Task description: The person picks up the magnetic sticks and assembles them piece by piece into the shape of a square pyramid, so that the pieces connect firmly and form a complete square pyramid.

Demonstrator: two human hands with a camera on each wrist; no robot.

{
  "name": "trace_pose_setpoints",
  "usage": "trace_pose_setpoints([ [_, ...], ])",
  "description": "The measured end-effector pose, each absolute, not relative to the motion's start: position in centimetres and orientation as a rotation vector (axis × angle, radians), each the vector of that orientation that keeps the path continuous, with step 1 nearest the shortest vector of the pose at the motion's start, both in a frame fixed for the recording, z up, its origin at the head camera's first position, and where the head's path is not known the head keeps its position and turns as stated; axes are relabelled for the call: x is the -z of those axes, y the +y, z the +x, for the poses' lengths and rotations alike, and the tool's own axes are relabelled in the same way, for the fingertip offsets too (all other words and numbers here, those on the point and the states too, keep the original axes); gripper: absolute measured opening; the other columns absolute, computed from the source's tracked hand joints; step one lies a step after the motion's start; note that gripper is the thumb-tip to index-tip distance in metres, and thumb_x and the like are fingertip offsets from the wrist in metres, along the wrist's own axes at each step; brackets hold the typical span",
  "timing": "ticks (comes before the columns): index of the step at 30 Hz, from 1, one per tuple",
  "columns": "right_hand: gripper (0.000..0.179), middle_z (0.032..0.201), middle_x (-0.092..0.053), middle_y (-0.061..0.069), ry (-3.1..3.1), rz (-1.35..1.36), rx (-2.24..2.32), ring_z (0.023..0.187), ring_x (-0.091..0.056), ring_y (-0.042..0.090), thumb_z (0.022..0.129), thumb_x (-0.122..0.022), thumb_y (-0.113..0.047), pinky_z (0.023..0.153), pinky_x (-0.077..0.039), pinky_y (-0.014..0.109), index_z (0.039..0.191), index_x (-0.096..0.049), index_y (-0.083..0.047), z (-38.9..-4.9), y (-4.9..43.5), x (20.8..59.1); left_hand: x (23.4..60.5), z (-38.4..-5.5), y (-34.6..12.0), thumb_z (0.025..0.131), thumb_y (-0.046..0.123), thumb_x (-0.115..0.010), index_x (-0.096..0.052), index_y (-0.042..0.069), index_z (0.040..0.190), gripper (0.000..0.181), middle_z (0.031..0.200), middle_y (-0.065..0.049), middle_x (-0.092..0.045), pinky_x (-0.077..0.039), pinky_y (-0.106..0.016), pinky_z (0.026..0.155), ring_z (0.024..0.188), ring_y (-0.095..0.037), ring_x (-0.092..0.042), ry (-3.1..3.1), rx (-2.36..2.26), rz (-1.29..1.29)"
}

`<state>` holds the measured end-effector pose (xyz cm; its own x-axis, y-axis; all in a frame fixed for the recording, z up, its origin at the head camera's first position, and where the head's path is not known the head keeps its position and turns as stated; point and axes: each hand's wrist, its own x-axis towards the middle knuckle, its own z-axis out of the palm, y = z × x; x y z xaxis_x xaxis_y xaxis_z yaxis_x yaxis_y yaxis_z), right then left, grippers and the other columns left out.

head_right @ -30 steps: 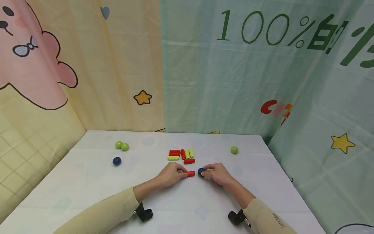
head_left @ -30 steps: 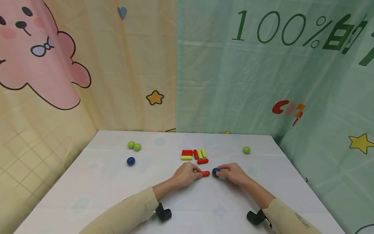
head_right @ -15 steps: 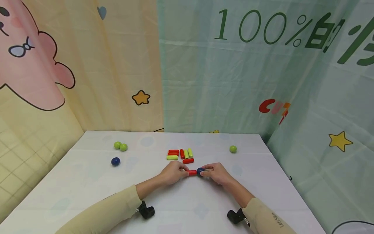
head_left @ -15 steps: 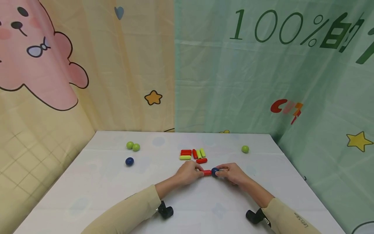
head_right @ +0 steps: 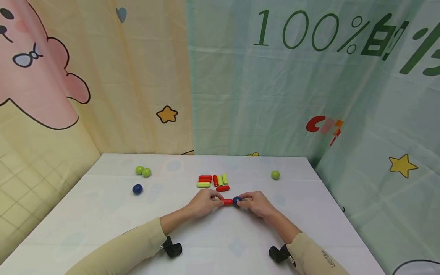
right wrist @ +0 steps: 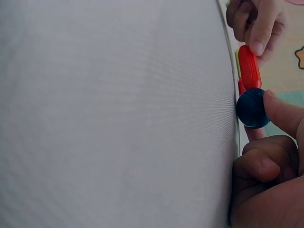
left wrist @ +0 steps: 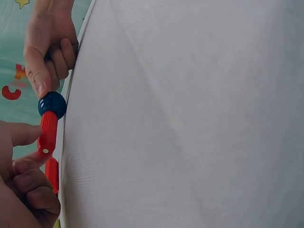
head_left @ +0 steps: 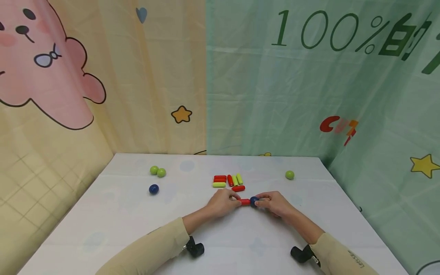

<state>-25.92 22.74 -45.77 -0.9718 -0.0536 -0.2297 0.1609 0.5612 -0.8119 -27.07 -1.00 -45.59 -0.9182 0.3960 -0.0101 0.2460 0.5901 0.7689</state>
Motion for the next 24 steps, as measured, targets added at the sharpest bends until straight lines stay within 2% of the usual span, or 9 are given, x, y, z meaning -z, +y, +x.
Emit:
trace_pose_setpoints([
  [6,0.040,0.060,-0.036,-0.003,2.569,0.095,1.377,0.048,-0.028,0.015,0.089,-0.077,-0.029,0.046,-0.025,0.025,0.123,-0.071,-0.010,-25.9,22.7,45.7,45.3,-26.6,-1.8,0.094,0.029,-0.069,-0.076,0.015,0.110,0.023,0.079,0.002,-0.062,-0.045,-0.027,0.060,0.070,-0.016,-0.055,2.647,-1.258,0.522],
  [24,0.042,0.060,-0.036,-0.002,2.569,0.069,1.384,0.047,-0.028,0.015,0.089,-0.077,-0.033,0.046,-0.026,0.025,0.124,-0.070,-0.011,-25.6,22.7,45.8,44.0,-23.8,-4.8,0.095,0.028,-0.066,-0.074,0.014,0.114,0.024,0.064,0.000,-0.051,-0.037,-0.025,0.054,0.057,-0.015,-0.045,2.643,-1.311,0.517],
])
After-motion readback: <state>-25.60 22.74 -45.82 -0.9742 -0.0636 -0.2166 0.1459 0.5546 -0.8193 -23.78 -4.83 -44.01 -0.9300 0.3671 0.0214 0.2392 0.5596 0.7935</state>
